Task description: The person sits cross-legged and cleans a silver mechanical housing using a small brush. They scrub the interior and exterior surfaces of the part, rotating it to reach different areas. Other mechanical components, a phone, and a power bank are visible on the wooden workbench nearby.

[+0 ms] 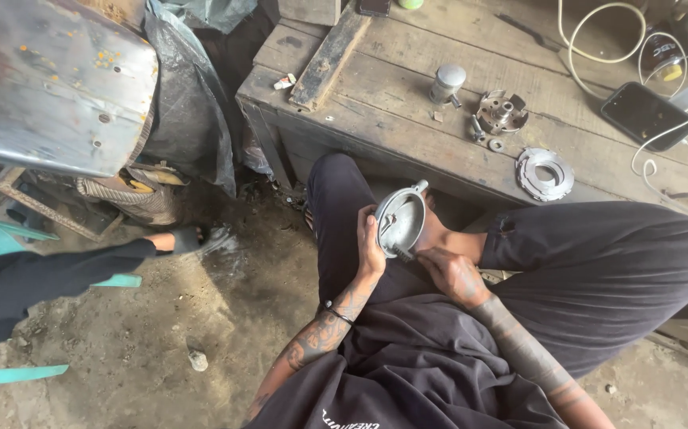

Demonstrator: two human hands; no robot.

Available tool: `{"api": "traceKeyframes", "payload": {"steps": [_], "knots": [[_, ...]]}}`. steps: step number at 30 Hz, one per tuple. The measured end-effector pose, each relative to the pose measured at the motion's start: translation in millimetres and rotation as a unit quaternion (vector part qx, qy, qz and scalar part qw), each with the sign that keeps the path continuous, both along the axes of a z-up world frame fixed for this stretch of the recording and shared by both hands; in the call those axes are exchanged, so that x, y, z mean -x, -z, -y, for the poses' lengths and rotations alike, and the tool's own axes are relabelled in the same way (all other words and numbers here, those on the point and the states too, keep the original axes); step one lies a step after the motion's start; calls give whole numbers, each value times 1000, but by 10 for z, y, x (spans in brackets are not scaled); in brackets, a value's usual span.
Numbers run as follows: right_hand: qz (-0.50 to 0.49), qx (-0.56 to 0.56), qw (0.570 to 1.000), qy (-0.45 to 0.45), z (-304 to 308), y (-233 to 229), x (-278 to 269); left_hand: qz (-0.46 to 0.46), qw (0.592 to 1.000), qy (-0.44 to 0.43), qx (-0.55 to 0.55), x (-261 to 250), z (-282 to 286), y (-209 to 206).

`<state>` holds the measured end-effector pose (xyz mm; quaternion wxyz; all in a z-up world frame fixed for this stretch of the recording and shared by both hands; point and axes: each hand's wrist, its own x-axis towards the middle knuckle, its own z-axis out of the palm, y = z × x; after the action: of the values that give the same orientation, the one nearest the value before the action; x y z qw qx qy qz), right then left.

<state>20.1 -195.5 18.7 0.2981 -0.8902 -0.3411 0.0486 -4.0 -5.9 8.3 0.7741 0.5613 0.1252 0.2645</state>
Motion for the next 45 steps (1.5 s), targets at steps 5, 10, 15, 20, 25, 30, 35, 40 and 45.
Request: {"api": "traceKeyframes", "payload": {"steps": [5, 10, 15, 20, 25, 30, 35, 40, 45], "knots": [[52, 45, 996, 50, 109, 135, -191, -2, 1000, -6, -6, 12, 5, -88], [77, 54, 994, 63, 61, 45, -110, -14, 999, -6, -33, -19, -46, 75], [24, 27, 998, 43, -38, -108, -97, -18, 999, -21, -19, -13, -11, -11], [59, 70, 994, 64, 70, 189, -147, -20, 999, -33, -10, -4, -9, -34], [-27, 6, 1000, 8, -38, 4, -28, -16, 999, -36, -4, 27, 24, -124], [71, 49, 991, 97, -29, -237, -116, -13, 999, -31, -18, 2, -23, -24], [-13, 25, 999, 36, 5, 78, -46, -9, 999, -29, -14, 26, 5, -111], [88, 107, 986, 91, 81, 178, -178, -10, 999, -29, -18, 29, -10, -85], [-48, 12, 998, 35, -24, 63, -8, -18, 999, -21, -24, 57, -21, -126]]}}
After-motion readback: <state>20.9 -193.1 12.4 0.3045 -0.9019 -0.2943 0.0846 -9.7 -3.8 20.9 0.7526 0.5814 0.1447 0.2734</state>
